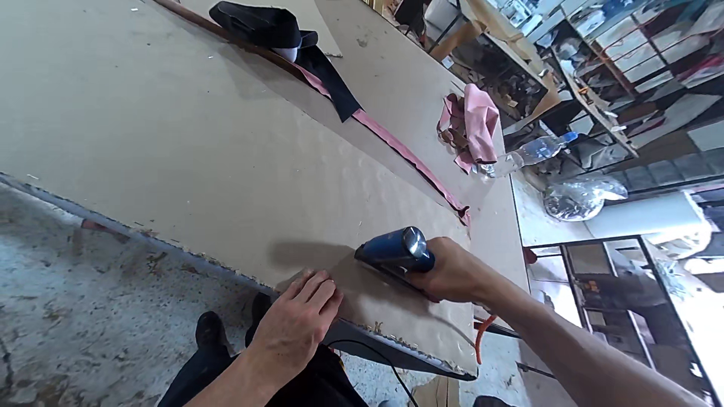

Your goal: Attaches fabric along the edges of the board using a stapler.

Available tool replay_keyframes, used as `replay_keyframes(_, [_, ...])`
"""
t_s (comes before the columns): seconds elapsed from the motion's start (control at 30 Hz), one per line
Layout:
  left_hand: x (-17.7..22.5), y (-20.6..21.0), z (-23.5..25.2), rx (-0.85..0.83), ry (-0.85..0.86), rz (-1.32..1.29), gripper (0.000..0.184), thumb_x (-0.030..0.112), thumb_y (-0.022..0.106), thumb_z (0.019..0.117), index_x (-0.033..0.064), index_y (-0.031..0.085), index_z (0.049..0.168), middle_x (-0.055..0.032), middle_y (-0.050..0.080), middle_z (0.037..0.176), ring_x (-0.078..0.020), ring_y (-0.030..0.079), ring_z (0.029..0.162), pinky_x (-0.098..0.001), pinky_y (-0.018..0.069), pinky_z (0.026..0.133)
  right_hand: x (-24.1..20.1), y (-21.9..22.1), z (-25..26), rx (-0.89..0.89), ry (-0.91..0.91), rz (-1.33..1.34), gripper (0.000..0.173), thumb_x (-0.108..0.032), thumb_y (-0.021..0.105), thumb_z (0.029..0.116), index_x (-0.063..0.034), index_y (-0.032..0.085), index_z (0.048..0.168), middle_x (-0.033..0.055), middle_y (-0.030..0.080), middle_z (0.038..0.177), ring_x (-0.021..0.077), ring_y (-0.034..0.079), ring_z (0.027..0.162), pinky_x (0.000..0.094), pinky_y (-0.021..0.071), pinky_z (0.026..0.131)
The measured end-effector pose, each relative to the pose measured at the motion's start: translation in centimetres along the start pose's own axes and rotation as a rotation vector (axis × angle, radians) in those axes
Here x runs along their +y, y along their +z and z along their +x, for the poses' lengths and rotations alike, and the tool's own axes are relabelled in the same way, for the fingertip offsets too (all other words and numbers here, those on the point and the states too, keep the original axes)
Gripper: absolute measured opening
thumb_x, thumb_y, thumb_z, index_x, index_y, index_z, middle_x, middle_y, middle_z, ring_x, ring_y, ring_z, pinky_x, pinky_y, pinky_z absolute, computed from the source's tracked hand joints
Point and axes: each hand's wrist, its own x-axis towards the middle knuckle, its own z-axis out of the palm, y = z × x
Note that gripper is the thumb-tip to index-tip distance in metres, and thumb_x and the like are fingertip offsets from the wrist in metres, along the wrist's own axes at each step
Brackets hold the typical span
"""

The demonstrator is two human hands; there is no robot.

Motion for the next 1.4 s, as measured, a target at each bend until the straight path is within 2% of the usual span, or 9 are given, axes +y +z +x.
replay_keyframes(0.27, [-0.7, 0.9, -1.9, 0.172, -0.029, 0.035, 0.034, 0.042, 0.066, 0.0973, 0.0095, 0.069, 0.088, -0.0071, 0.073, 0.097, -0.0249, 0.073, 0.106, -0.0373, 0.0588, 0.096, -1.1, 1.5, -1.3, -0.012, 0.029, -0.023, 0.013, -0.030, 0.075, 0.0873, -0.0199, 0.070, 0.079, -0.0061, 0.066, 0.070, 0.0083, 0.064, 0.067, 0.0351, 0.0517, 0.062])
replay_keyframes(0.43, [-0.5, 0.0, -2.8, 0.209, -0.079, 0.101, 0.038, 0.049, 0.068, 0.0944, 0.0120, 0.071, 0.088, -0.0053, 0.074, 0.099, -0.0254, 0.071, 0.113, -0.0386, 0.0560, 0.101, 0.1, 4.3, -1.7, -0.027, 0.046, 0.043, 0.026, -0.040, 0.070, 0.0907, -0.0140, 0.073, 0.091, 0.0028, 0.069, 0.082, 0.0172, 0.068, 0.079, 0.0451, 0.0547, 0.073])
replay_keyframes(0.6, [-0.4, -0.1, -3.1, 0.234, -0.072, 0.098, 0.038, 0.049, 0.069, 0.0936, 0.0121, 0.070, 0.085, -0.0042, 0.074, 0.099, -0.0237, 0.070, 0.115, -0.0367, 0.0555, 0.103, 0.2, 6.1, -1.3, -0.071, 0.096, -0.001, 0.029, -0.041, 0.069, 0.0886, -0.0119, 0.073, 0.093, 0.0067, 0.070, 0.085, 0.0227, 0.069, 0.083, 0.0508, 0.0542, 0.073])
replay_keyframes(0.77, [-0.3, -3.6, 0.2, -0.084, -0.156, -0.016, 0.030, 0.039, 0.057, 0.0978, 0.0141, 0.075, 0.099, -0.0045, 0.076, 0.112, -0.0210, 0.070, 0.113, -0.0393, 0.0560, 0.097, 1.1, 4.2, -3.4, -0.004, 0.143, 0.179, 0.032, -0.043, 0.069, 0.0921, -0.0112, 0.073, 0.098, 0.0074, 0.070, 0.087, 0.0229, 0.068, 0.083, 0.0503, 0.0546, 0.076])
replay_keyframes(0.87, [0.6, -5.3, 2.8, -0.248, -0.118, -0.034, 0.032, 0.030, 0.050, 0.1051, 0.0161, 0.076, 0.117, -0.0001, 0.073, 0.127, -0.0185, 0.064, 0.126, -0.0411, 0.0504, 0.108, 3.4, 3.6, -7.5, 0.186, 0.212, 0.438, 0.029, -0.043, 0.072, 0.0888, -0.0171, 0.071, 0.102, -0.0008, 0.069, 0.084, 0.0145, 0.068, 0.078, 0.0409, 0.0578, 0.072])
replay_keyframes(1.03, [0.5, -3.2, 3.9, -0.358, 0.045, 0.045, 0.043, 0.041, 0.055, 0.1003, 0.0150, 0.069, 0.131, 0.0010, 0.063, 0.143, -0.0252, 0.058, 0.134, -0.0508, 0.0457, 0.110, 7.4, 6.3, -10.8, 0.357, 0.189, 0.490, 0.038, -0.053, 0.073, 0.0830, -0.0202, 0.071, 0.103, -0.0027, 0.069, 0.084, 0.0130, 0.068, 0.075, 0.0406, 0.0586, 0.066])
replay_keyframes(1.2, [-0.8, -4.1, 4.0, -0.570, 0.001, 0.006, 0.051, 0.049, 0.043, 0.1047, 0.0225, 0.058, 0.145, 0.0046, 0.054, 0.154, -0.0227, 0.046, 0.146, -0.0576, 0.0312, 0.120, 6.3, 7.1, -9.9, 0.252, 0.194, 0.481, 0.041, -0.055, 0.070, 0.0867, -0.0183, 0.072, 0.104, -0.0005, 0.068, 0.085, 0.0147, 0.067, 0.077, 0.0439, 0.0575, 0.067])
replay_keyframes(1.3, [-1.6, -6.6, 2.6, -0.440, -0.048, -0.050, 0.045, 0.046, 0.057, 0.1012, 0.0193, 0.067, 0.136, 0.0008, 0.063, 0.144, -0.0187, 0.050, 0.143, -0.0447, 0.0385, 0.120, 3.9, 6.1, -7.9, 0.198, 0.108, 0.382, 0.036, -0.050, 0.070, 0.0900, -0.0145, 0.072, 0.095, 0.0031, 0.067, 0.079, 0.0177, 0.066, 0.074, 0.0466, 0.0548, 0.065])
replay_keyframes(1.4, [-1.9, -7.0, 0.4, -0.229, -0.035, -0.036, 0.042, 0.043, 0.065, 0.0979, 0.0188, 0.071, 0.131, 0.0006, 0.067, 0.139, -0.0186, 0.053, 0.140, -0.0435, 0.0413, 0.118, 1.1, 5.2, -6.1, 0.096, 0.064, 0.280, 0.032, -0.043, 0.069, 0.0921, -0.0113, 0.073, 0.092, 0.0063, 0.068, 0.080, 0.0208, 0.066, 0.076, 0.0487, 0.0541, 0.067])
